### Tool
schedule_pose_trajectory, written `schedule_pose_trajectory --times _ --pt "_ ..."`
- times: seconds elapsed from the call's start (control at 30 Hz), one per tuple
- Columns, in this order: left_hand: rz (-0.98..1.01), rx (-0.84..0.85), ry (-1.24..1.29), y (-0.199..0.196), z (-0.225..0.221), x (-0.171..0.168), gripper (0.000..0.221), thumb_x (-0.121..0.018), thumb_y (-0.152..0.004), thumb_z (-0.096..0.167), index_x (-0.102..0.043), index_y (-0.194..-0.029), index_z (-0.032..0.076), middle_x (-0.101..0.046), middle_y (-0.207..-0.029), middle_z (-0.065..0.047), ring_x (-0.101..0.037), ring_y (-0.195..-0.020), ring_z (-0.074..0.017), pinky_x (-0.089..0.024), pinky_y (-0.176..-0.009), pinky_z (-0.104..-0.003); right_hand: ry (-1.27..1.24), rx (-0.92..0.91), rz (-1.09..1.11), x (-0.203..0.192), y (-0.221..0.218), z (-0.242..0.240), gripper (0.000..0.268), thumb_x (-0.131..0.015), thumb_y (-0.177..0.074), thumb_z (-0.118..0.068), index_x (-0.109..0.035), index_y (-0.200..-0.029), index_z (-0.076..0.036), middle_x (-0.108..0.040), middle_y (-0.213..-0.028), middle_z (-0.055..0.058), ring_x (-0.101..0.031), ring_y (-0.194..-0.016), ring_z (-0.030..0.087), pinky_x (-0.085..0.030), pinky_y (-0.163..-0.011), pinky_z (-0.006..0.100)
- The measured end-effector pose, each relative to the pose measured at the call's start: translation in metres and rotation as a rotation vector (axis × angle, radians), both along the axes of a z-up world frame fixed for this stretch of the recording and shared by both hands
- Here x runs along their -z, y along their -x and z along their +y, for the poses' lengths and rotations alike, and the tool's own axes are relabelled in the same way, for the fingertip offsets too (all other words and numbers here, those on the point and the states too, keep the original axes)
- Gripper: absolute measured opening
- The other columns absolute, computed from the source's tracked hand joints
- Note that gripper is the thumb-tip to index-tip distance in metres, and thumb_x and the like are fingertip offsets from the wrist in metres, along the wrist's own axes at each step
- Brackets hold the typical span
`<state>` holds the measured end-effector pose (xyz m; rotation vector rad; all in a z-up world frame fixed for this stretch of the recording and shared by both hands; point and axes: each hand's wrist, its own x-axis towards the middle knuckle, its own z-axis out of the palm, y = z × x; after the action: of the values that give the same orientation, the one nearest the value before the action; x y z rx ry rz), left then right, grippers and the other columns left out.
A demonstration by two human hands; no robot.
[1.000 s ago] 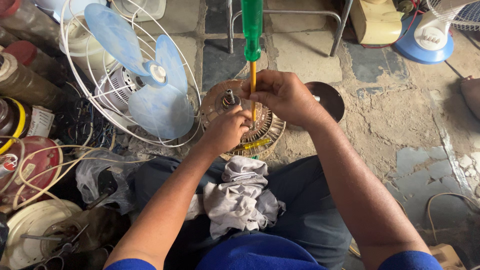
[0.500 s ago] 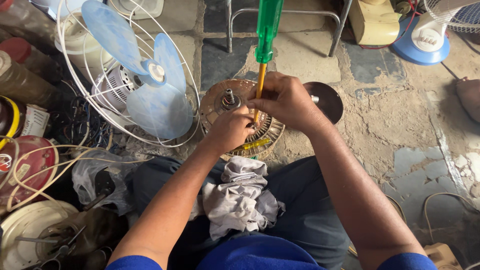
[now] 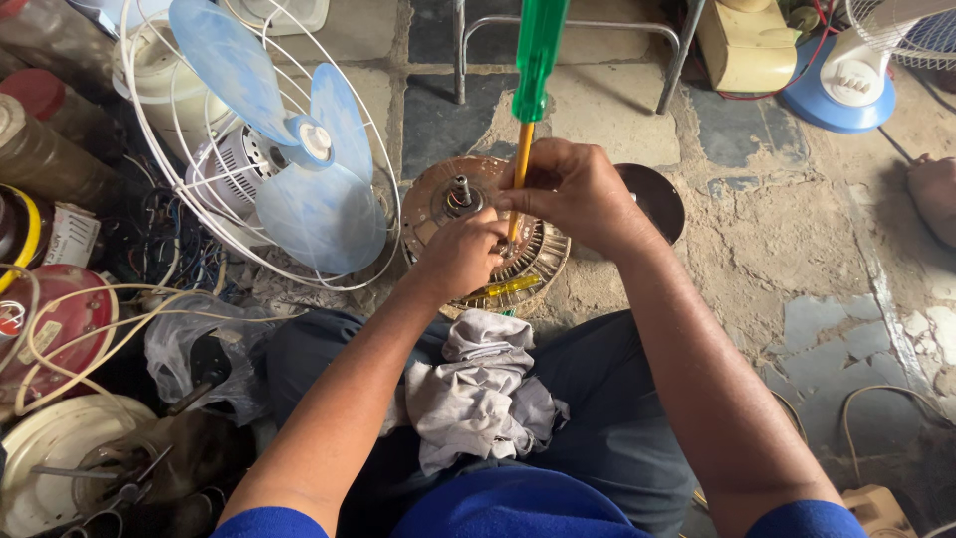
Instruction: The person disassembles a fan motor by using a screwdriver to remove screws from the motor housing. They then separate the stator and rotor components, remove the central shaft, and wipe the parts with a cloth.
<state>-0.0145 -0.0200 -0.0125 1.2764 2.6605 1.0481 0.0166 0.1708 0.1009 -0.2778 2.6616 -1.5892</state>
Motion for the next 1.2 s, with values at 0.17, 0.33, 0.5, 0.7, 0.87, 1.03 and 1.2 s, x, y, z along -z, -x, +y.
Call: schedule_pose_trajectory --times 0.17,0.33,0.5,0.7,0.87,1.03,1.2 --pt "0.001 -0.001 0.021 0.002 -0.001 0.002 0.03 -0.08 -0.076 0.009 -0.071 -0.105 0.012 -0.06 -0.094 -0.012 -0.067 -0.093 -0.0326 -0.052 -0.083 -0.047 0.174 -0.2 0.067 -0.006 -0.002 0.0 0.023 -0.069 -0.096 -0.01 -0.067 -0.118 -0.005 -0.075 -0.112 0.005 -0.072 -0.113 0.015 -0.059 -0.102 0.032" --pt "0.009 -0.018 0.015 0.003 0.002 0.004 0.021 -0.081 -0.077 0.014 -0.076 -0.097 0.014 -0.061 -0.093 -0.012 -0.067 -0.093 -0.0316 -0.052 -0.082 -0.046 -0.022 -0.027 0.004 -0.008 -0.005 0.001 0.019 -0.073 -0.092 -0.005 -0.069 -0.111 -0.003 -0.076 -0.105 0.009 -0.074 -0.105 0.018 -0.059 -0.096 0.034" --pt "0.039 -0.053 0.037 0.0 0.006 0.005 0.016 -0.082 -0.08 0.019 -0.079 -0.095 0.017 -0.059 -0.089 -0.013 -0.066 -0.088 -0.0308 -0.052 -0.078 -0.047 0.212 -0.168 0.071 -0.005 -0.012 0.017 0.025 -0.059 -0.098 0.006 -0.062 -0.122 -0.001 -0.073 -0.117 0.012 -0.071 -0.118 0.02 -0.058 -0.108 0.036" --pt "0.088 -0.066 0.055 -0.002 0.007 0.005 0.012 -0.082 -0.082 0.024 -0.076 -0.087 0.015 -0.062 -0.089 -0.007 -0.068 -0.089 -0.0276 -0.054 -0.073 -0.045 0.424 0.054 0.241 0.011 -0.036 0.065 0.026 -0.057 -0.102 0.008 -0.054 -0.127 -0.001 -0.07 -0.114 0.011 -0.072 -0.113 0.018 -0.061 -0.102 0.034" --pt "0.263 0.019 -0.051 0.0 0.002 0.008 0.016 -0.074 -0.079 0.011 -0.078 -0.092 0.018 -0.065 -0.099 -0.005 -0.07 -0.092 -0.027 -0.056 -0.072 -0.042 0.229 0.445 0.294 0.082 -0.028 0.097 0.028 -0.062 -0.102 0.005 -0.055 -0.128 -0.004 -0.072 -0.104 0.007 -0.07 -0.092 0.012 -0.061 -0.077 0.026" --pt "0.115 0.041 0.107 0.005 0.008 0.009 0.008 -0.077 -0.089 0.022 -0.076 -0.092 0.015 -0.063 -0.098 -0.003 -0.073 -0.082 -0.0227 -0.06 -0.066 -0.036 -0.221 0.681 0.166 0.189 -0.012 0.096 0.027 -0.073 -0.094 -0.009 -0.067 -0.12 -0.008 -0.073 -0.089 0.012 -0.07 -0.078 0.026 -0.056 -0.069 0.039" --pt "0.169 0.109 0.064 0.01 0.008 0.001 0.017 -0.08 -0.081 0.02 -0.077 -0.096 0.016 -0.062 -0.095 -0.008 -0.072 -0.077 -0.027 -0.058 -0.062 -0.041 -0.526 0.546 -0.024 0.235 0.007 0.103 0.032 -0.07 -0.089 -0.019 -0.07 -0.12 -0.016 -0.075 -0.104 0.016 -0.072 -0.097 0.039 -0.057 -0.085 0.049"
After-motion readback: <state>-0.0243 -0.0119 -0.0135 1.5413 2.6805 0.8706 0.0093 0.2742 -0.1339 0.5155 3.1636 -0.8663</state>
